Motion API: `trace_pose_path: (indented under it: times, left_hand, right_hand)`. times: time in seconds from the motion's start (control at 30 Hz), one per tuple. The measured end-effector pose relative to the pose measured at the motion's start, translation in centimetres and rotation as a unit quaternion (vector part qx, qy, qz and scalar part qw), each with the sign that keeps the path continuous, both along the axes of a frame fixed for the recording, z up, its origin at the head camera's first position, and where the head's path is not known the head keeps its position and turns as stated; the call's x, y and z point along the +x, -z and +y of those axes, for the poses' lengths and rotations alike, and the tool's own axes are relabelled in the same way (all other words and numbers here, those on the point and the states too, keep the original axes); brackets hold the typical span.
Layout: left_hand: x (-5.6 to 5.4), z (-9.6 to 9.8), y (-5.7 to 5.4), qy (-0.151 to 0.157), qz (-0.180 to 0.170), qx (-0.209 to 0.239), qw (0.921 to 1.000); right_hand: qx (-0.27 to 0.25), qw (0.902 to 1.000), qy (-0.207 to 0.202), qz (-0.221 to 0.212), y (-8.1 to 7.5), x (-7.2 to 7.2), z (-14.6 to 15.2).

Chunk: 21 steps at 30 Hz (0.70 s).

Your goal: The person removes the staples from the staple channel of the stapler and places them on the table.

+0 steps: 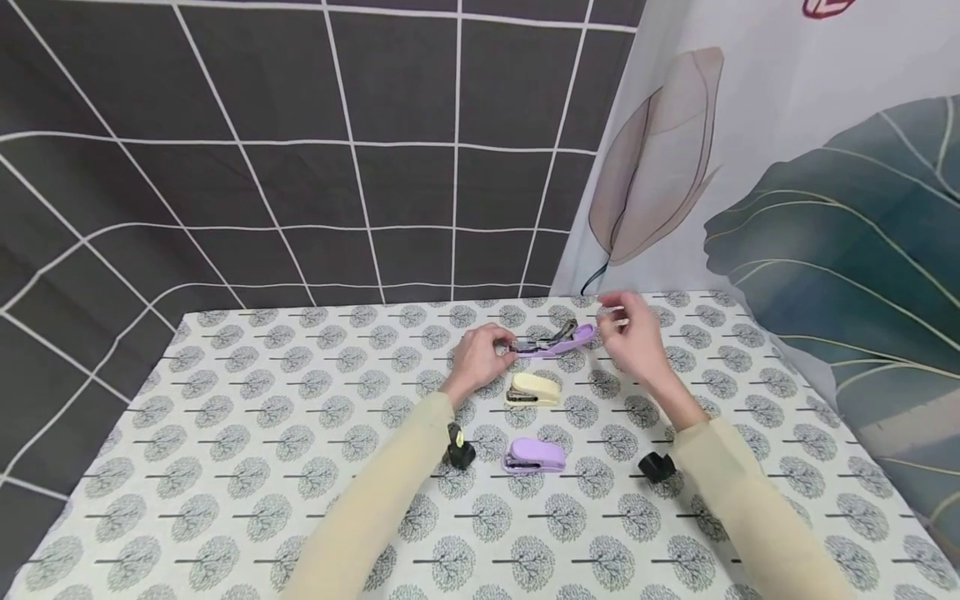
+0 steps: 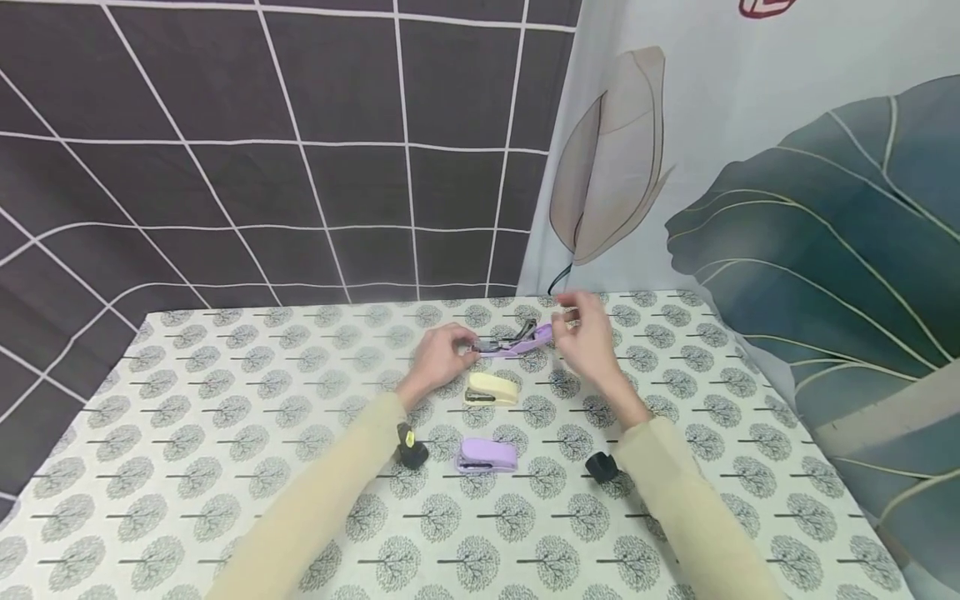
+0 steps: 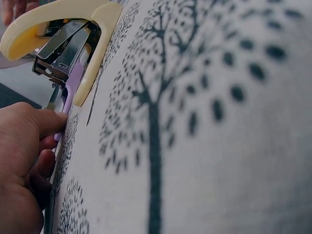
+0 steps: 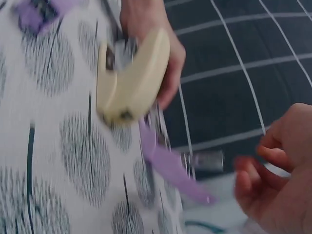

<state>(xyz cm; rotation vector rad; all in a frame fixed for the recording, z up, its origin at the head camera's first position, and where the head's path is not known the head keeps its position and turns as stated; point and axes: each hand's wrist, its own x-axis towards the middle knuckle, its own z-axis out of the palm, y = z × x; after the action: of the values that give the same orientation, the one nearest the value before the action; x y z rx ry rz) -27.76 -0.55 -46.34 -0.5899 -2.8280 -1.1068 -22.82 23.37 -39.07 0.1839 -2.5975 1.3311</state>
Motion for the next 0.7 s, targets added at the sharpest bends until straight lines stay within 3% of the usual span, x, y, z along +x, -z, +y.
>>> trace_pose_path:
  times: [0.07,0.13,0.27,0.4,0.7]
  left_hand:
    - [0.0,0.0,0.0,-0.001,-0.005,-0.002,1.0]
    - [0.0,-0.1,0.1,-0.003,-0.007,-0.002,1.0]
    - [0.1,0.0,0.3,-0.006,-0.008,-0.001,0.9999]
    - [0.2,0.0,0.1,-0.009,-0.001,0.001,1.0]
    - [0.1,0.0,-0.1,-0.007,-0.004,-0.003,1.0]
  right_hand:
    - [0.004,0.9995,-0.026,-0.015,-0.5,0.0,-1.2]
    - [-0.007,0.9952,-0.067,-0.071,-0.4,-0.1,-2.3]
    - [-0.049,0.9751,-0.111,-0.186,0.7,-0.9,-4.0]
    - [-0.056,0.9696,-0.098,-0.217,1.5,-1.6,-5.1]
    - [-0.059,0.9655,-0.075,-0.243,2.3,-2.4,-6.0]
